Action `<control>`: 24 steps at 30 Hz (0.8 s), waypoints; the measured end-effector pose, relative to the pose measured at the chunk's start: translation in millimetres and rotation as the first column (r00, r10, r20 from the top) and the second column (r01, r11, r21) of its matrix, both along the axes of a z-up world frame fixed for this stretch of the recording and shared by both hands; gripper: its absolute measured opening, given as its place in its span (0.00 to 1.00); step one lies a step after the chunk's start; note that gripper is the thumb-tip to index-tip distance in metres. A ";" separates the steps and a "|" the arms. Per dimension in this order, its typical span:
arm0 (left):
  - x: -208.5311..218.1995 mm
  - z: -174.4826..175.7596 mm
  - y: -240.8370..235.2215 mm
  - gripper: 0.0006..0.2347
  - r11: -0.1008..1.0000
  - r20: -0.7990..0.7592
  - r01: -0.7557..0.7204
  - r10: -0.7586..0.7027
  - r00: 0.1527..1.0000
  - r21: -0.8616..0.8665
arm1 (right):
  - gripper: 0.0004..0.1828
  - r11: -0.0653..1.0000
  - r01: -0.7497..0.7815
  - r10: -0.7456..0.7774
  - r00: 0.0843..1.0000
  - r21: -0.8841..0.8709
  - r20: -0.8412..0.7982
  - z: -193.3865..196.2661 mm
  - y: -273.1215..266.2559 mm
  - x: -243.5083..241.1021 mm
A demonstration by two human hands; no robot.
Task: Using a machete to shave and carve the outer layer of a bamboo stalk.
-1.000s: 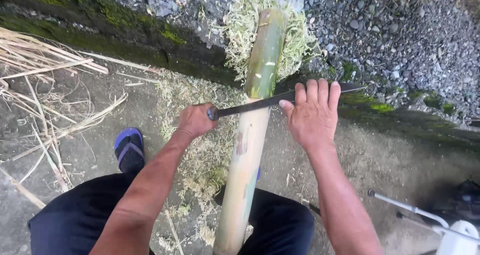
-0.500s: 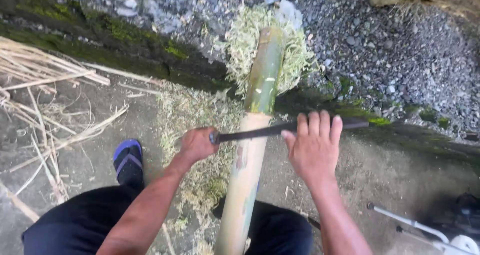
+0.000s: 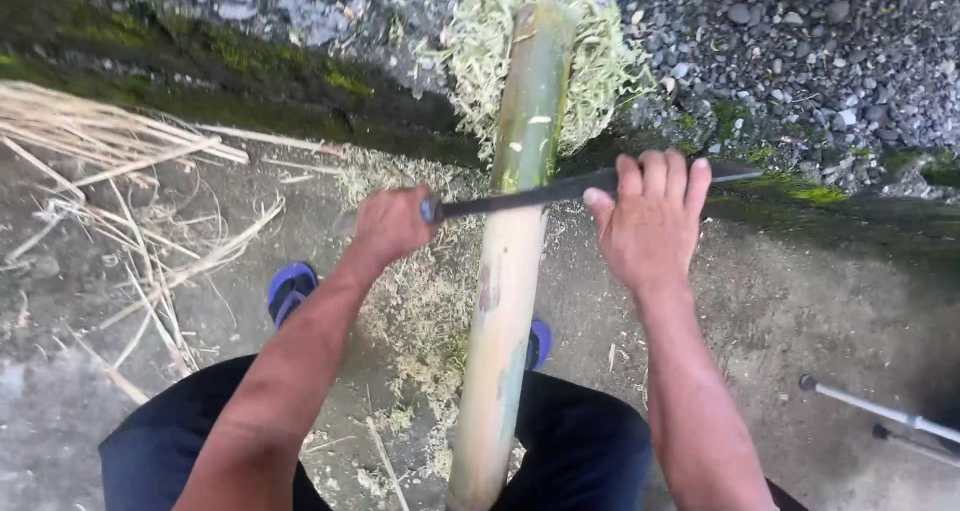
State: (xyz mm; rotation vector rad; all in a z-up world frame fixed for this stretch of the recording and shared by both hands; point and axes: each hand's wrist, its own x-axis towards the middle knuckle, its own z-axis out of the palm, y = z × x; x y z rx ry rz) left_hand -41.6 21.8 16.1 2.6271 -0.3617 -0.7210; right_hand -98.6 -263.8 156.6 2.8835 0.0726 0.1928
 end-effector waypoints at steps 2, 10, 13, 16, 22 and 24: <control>-27.8 -18.7 8.9 0.10 1.000 0.015 0.006 -0.006 1.000 -0.005 | 0.33 0.999 -0.029 0.028 0.999 0.029 0.031 -15.4 -2.2 -34.1; -19.2 9.4 6.6 0.09 0.997 0.028 -0.054 0.052 0.998 0.058 | 0.32 0.984 -0.106 0.099 0.994 0.143 0.053 0.6 -1.9 -5.7; -102.9 -20.8 24.7 0.10 0.999 0.014 0.038 -0.039 0.999 0.030 | 0.31 0.995 -0.085 0.084 0.996 0.045 0.014 -7.7 13.1 -87.8; -160.7 -35.7 35.5 0.08 0.982 0.283 0.051 0.002 0.959 -0.181 | 0.31 0.999 0.008 -0.004 0.996 0.050 -0.090 -25.7 21.9 -150.9; -47.4 -11.2 21.4 0.13 0.988 0.245 0.066 -0.099 0.964 0.136 | 0.30 0.986 -0.051 0.039 0.996 0.156 0.078 -37.7 -9.0 -54.9; 6.9 31.6 11.0 0.11 0.986 0.148 0.009 -0.034 0.988 0.168 | 0.30 0.957 -0.109 0.071 0.987 0.268 0.148 -46.4 -24.3 2.8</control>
